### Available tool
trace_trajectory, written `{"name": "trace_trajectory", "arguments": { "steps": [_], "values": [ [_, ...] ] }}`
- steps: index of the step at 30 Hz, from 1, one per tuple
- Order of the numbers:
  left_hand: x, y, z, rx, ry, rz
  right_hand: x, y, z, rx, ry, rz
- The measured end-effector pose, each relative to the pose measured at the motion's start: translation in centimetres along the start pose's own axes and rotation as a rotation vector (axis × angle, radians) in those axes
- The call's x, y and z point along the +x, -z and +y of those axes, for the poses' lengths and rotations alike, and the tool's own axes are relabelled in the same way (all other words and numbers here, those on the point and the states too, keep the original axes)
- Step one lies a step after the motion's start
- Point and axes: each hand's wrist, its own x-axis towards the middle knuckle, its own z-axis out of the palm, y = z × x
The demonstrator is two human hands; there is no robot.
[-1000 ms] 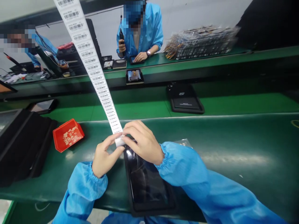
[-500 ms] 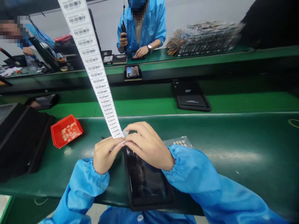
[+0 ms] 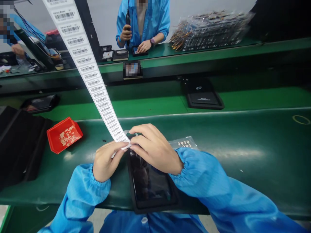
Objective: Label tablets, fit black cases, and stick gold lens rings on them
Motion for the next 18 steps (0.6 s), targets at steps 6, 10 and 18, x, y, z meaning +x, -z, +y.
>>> {"name": "trace_trajectory", "arguments": {
  "steps": [6,10,18],
  "values": [
    [0.3,0.5,-0.9,-0.024,0.09,-0.079,-0.1,0.6,-1.0,-0.092,0.074,0.044],
    [-0.2,1.4,-2.9,0.077,0.146,-0.182,-3.1,2.3,-1.4,-0.006,-0.094,-0.086],
    [-9.6,-2.1,1.9,0.149,0.024,-0.295,-14.0,1.0,-3.8,0.256,-0.599,-0.509]
  ]
}}
